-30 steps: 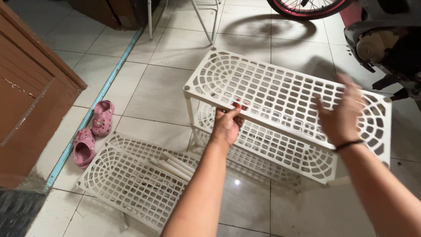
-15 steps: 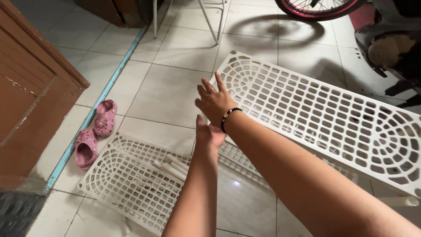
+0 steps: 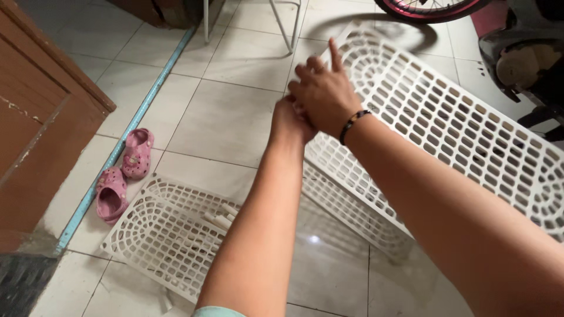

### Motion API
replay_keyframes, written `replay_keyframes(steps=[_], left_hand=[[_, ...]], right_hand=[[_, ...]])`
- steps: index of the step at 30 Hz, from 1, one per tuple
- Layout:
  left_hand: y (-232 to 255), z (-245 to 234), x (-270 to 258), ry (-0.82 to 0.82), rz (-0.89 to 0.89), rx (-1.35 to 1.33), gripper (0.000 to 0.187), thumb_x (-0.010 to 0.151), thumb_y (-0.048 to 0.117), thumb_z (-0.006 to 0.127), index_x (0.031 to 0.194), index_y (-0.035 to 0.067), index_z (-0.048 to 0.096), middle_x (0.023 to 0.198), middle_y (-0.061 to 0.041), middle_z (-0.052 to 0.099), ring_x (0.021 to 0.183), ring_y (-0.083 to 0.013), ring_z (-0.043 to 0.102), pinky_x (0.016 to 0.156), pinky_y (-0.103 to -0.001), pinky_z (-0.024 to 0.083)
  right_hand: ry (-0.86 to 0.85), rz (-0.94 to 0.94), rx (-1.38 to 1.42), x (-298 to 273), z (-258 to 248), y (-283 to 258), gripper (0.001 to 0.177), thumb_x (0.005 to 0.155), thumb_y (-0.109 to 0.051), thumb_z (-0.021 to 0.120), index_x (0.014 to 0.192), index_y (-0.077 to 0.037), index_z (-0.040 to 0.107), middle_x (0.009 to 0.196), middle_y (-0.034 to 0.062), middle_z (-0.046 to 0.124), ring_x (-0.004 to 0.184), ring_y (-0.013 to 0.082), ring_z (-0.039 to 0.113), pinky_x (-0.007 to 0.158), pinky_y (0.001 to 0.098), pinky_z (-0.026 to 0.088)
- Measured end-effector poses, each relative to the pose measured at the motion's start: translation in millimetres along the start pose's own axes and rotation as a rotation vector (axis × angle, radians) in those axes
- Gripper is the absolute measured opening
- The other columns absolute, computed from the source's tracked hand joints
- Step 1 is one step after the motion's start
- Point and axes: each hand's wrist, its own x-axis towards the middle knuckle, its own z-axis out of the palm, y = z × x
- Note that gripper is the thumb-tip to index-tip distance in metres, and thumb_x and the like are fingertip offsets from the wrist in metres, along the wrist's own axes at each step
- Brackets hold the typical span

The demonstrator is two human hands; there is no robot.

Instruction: The person assembles a white plastic storage rack by inserting cylindrical legs into the perforated panels and connecting the panels together. The person handles multiple panels and legs, aligning and pressing them into place to form a three-tiered rack.

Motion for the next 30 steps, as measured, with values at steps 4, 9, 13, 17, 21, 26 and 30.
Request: replay_keyframes(steps=[4,9,13,17,21,26,30], left_hand=[[2,63,22,-0.106,0.041,0.145,0.020,0.108,0.020,0.046,0.099,0.007,0.059,0.085,-0.006,0.064,0.073,-0.0158,0.062,0.065,-0.033,0.056],[-19,161,-1,0.017,0.055,0.357,0.031,0.101,0.021,0.043,0.114,-0.002,0.059,0.103,-0.016,0.069,0.096,-0.0244,0.067,0.084,-0.040,0.057],[-36,213,-13,-0.104,0.014,0.362,0.031,0.101,0.022,0.047,0.111,-0.004,0.061,0.104,-0.017,0.070,0.101,-0.0264,0.067,0.088,-0.041,0.058],[-49,220,-12,-0.095,0.005,0.565,0.035,0.102,0.031,0.048,0.105,0.001,0.066,0.102,-0.015,0.070,0.097,-0.0235,0.067,0.084,-0.039,0.058],[-54,186,-14,-0.105,0.047,0.714,0.031,0.103,0.030,0.053,0.108,0.002,0.066,0.098,-0.011,0.068,0.090,-0.0205,0.064,0.075,-0.037,0.055],[-61,141,-26,0.030,0.107,0.726,0.030,0.099,0.030,0.055,0.119,0.008,0.062,0.102,-0.005,0.065,0.091,-0.0160,0.062,0.078,-0.031,0.054],[-58,116,-38,0.080,0.025,0.759,0.034,0.097,0.031,0.056,0.122,0.010,0.063,0.104,-0.003,0.064,0.091,-0.0155,0.060,0.077,-0.029,0.053]], right_hand=[[0.308,0.068,0.060,-7,-40,30,0.010,0.090,-0.016,0.076,0.100,-0.017,0.074,0.121,-0.0005,0.064,0.136,0.0275,0.049,0.129,0.0653,0.006],[0.539,0.135,0.010,-22,-85,48,0.013,0.089,-0.010,0.070,0.102,-0.014,0.070,0.122,0.0034,0.060,0.134,0.0292,0.046,0.128,0.0598,0.011],[0.687,0.189,-0.017,-30,-111,53,0.013,0.092,-0.010,0.068,0.105,-0.011,0.066,0.128,0.0073,0.059,0.134,0.0313,0.045,0.123,0.0616,0.015],[0.707,0.297,-0.012,-41,-116,44,0.016,0.097,-0.009,0.067,0.111,-0.005,0.063,0.125,0.0137,0.054,0.130,0.0355,0.048,0.121,0.0673,0.017],[0.647,0.353,0.156,-60,-96,32,0.035,0.093,-0.008,0.064,0.125,0.001,0.057,0.120,0.0251,0.047,0.120,0.0449,0.046,0.112,0.0546,0.036],[0.584,0.387,0.216,-77,-62,12,0.039,0.091,-0.002,0.065,0.130,-0.001,0.059,0.115,0.0174,0.051,0.111,0.0368,0.050,0.103,0.0473,0.043],[0.621,0.385,0.179,-88,-41,-3,0.034,0.092,-0.004,0.067,0.125,-0.005,0.059,0.114,0.0147,0.052,0.109,0.0343,0.053,0.100,0.0469,0.042]])
